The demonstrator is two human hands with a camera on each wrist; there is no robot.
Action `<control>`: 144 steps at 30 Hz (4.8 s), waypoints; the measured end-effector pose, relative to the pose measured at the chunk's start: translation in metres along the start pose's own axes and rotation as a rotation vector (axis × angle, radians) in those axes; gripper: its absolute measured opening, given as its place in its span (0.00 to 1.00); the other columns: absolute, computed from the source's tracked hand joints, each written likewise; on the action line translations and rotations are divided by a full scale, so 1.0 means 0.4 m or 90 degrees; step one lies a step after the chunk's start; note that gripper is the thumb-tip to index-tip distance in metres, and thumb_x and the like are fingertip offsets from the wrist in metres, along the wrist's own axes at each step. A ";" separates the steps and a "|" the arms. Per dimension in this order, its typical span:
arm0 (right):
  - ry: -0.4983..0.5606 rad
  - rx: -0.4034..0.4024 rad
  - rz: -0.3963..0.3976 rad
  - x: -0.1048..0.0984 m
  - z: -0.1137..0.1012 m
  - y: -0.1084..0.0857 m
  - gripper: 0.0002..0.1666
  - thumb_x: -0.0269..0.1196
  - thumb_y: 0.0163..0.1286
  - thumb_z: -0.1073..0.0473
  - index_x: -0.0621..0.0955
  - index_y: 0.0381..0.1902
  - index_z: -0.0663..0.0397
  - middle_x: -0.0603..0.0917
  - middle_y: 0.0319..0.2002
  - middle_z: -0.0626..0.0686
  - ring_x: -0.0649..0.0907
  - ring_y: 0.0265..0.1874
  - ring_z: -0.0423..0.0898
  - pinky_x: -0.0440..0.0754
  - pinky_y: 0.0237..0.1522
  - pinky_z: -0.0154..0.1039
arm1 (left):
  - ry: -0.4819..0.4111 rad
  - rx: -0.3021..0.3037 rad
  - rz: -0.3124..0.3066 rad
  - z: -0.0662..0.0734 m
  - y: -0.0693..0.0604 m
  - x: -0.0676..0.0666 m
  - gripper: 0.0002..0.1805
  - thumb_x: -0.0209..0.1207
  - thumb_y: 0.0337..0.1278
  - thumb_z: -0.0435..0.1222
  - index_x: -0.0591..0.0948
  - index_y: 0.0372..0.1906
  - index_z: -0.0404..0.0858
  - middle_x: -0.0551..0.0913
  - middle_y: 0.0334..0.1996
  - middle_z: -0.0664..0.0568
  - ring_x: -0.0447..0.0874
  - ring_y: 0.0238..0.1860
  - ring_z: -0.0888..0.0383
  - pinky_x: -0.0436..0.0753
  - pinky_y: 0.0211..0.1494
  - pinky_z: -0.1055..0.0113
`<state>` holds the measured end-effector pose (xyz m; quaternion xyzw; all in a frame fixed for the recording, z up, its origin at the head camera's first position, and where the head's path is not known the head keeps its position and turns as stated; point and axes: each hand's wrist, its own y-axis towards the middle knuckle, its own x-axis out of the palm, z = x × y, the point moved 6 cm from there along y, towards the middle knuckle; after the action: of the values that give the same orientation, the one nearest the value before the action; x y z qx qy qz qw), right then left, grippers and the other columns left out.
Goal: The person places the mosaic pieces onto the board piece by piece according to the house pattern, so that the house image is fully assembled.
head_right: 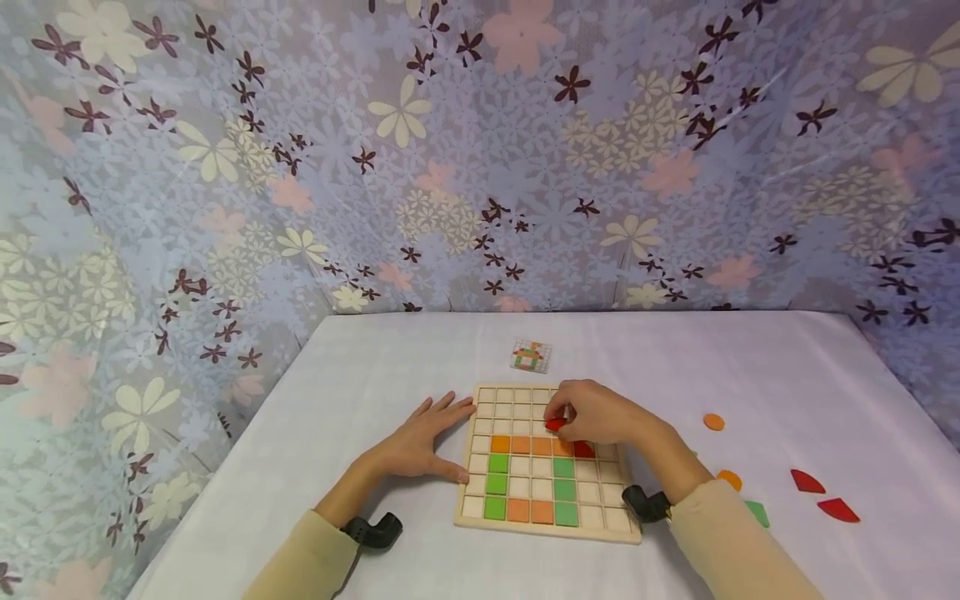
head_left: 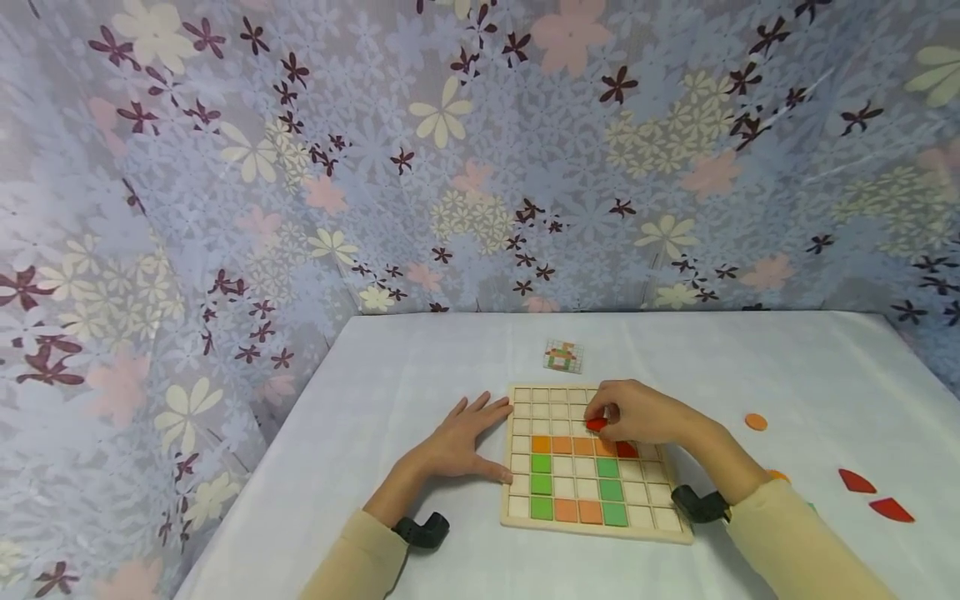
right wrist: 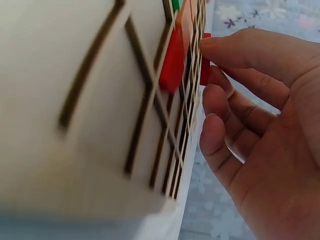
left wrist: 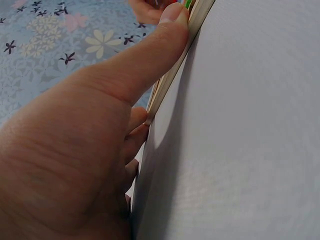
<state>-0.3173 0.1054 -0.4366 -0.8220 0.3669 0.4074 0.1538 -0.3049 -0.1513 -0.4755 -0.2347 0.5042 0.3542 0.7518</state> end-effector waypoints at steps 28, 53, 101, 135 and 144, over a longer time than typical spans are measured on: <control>-0.071 -0.051 -0.046 0.092 -0.139 0.117 0.13 0.68 0.58 0.64 0.86 0.42 0.50 0.79 0.36 0.44 0.76 0.30 0.41 0.77 0.33 0.36 | -0.001 -0.008 -0.001 0.001 -0.006 0.005 0.59 0.62 0.38 0.71 0.57 0.76 0.49 0.52 0.74 0.61 0.38 0.75 0.54 0.38 0.74 0.51; -0.091 -0.077 -0.044 0.153 -0.168 0.162 0.13 0.70 0.59 0.57 0.86 0.43 0.47 0.77 0.36 0.42 0.76 0.32 0.40 0.76 0.35 0.35 | 0.004 0.001 -0.002 -0.004 -0.004 0.004 0.60 0.61 0.37 0.72 0.56 0.76 0.49 0.52 0.74 0.61 0.38 0.75 0.53 0.38 0.74 0.50; -0.055 0.003 0.017 0.005 -0.037 -0.085 0.14 0.66 0.65 0.59 0.84 0.49 0.48 0.80 0.41 0.41 0.77 0.34 0.36 0.79 0.35 0.35 | 0.003 0.000 0.003 0.002 -0.004 0.001 0.59 0.64 0.37 0.70 0.57 0.76 0.48 0.53 0.74 0.59 0.39 0.75 0.53 0.38 0.74 0.50; -0.099 0.193 0.037 -0.089 0.156 -0.331 0.21 0.72 0.55 0.51 0.83 0.48 0.45 0.77 0.41 0.42 0.73 0.35 0.39 0.74 0.32 0.36 | -0.003 -0.007 -0.004 0.001 -0.005 0.001 0.60 0.63 0.37 0.70 0.57 0.76 0.48 0.52 0.75 0.59 0.37 0.75 0.54 0.37 0.74 0.51; -0.050 0.219 0.007 -0.096 0.180 -0.360 0.24 0.72 0.49 0.61 0.81 0.46 0.45 0.75 0.41 0.46 0.70 0.35 0.42 0.72 0.30 0.36 | -0.006 -0.013 -0.003 -0.001 -0.006 0.004 0.60 0.63 0.36 0.71 0.57 0.76 0.49 0.52 0.75 0.60 0.38 0.75 0.53 0.37 0.74 0.51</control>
<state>-0.2675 0.2618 -0.4579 -0.7651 0.4290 0.3715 0.3042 -0.3030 -0.1526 -0.4770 -0.2416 0.4963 0.3586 0.7528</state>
